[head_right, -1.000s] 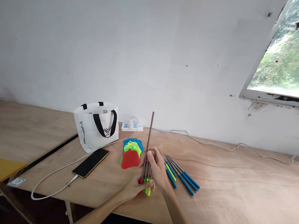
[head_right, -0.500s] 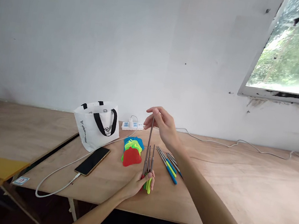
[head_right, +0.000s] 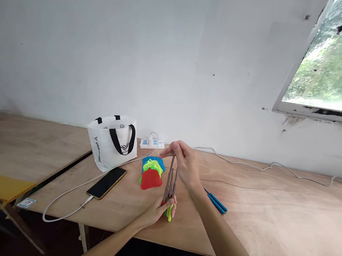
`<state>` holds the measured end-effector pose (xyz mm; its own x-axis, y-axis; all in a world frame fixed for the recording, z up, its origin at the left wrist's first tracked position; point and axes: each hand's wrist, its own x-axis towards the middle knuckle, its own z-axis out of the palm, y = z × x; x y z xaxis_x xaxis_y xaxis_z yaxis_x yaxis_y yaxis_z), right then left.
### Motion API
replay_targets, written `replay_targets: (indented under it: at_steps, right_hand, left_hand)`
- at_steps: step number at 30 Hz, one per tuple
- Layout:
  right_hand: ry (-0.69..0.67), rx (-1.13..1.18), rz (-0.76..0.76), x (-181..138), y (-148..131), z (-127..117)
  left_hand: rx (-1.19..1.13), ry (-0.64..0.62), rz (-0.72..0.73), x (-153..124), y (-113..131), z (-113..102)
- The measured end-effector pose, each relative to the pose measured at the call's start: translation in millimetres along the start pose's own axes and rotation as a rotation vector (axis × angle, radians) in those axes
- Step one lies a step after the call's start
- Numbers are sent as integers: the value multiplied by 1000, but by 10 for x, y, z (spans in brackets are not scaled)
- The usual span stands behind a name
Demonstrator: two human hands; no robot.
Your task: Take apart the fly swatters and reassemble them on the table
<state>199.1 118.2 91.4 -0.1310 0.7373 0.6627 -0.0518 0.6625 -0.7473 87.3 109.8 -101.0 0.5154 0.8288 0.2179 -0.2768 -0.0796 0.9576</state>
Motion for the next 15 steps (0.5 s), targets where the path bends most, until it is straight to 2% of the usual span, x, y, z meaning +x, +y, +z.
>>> replay_targets:
  at_steps: [6,9,12,15]
  right_hand:
    - [-43,-233,60,-288,355,7]
    - [-41,-342,22,-400,419,-57]
    - [45,-554,-83,-537,441,-70]
    - [210,-724,-122,-652,455,-25]
  left_hand:
    - [-28,18,-6,13,-34,-35]
    - [-34,3,5,31,-42,-39]
    - [2,-2,26,37,-27,-25]
    - [31,3,19,26,-16,-7]
